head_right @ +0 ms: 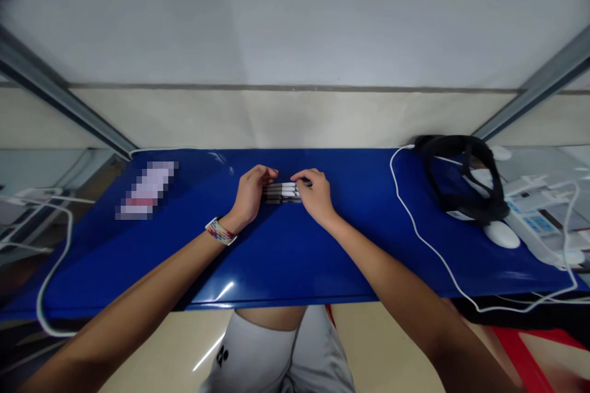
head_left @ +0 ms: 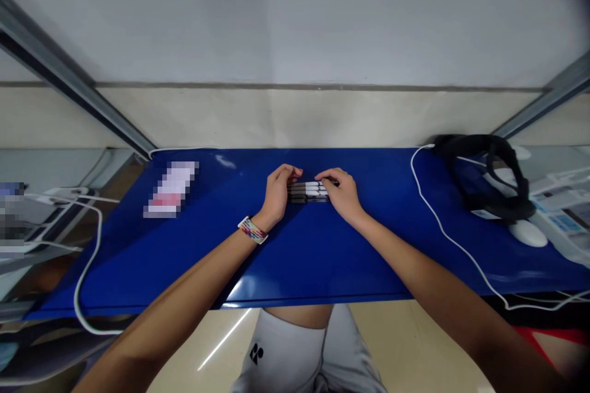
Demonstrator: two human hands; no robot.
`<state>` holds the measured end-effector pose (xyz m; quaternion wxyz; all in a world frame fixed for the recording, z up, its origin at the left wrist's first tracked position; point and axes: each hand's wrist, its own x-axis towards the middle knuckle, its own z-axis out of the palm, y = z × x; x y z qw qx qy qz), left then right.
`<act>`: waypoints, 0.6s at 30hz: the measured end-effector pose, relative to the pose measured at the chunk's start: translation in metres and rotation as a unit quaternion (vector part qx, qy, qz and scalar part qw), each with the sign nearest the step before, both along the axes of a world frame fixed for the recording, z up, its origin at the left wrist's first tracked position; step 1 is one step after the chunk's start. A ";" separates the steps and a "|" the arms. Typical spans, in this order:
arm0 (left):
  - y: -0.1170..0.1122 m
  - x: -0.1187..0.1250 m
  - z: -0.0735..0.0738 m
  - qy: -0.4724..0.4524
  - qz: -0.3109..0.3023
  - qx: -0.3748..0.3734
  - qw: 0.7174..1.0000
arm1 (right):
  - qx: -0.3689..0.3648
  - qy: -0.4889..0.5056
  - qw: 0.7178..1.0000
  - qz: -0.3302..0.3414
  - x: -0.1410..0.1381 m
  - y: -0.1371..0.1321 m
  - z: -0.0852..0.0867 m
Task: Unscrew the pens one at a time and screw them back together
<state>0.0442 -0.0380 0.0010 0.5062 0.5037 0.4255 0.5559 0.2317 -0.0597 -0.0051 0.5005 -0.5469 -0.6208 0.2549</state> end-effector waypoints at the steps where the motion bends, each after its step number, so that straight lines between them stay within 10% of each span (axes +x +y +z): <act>1: 0.000 0.000 0.000 0.000 0.000 0.000 1.000 | 0.000 -0.001 1.000 0.000 0.000 0.000 0.000; 18: -0.001 -0.002 0.003 0.027 -0.023 0.020 0.999 | 0.019 -0.038 0.998 0.037 0.007 0.001 0.005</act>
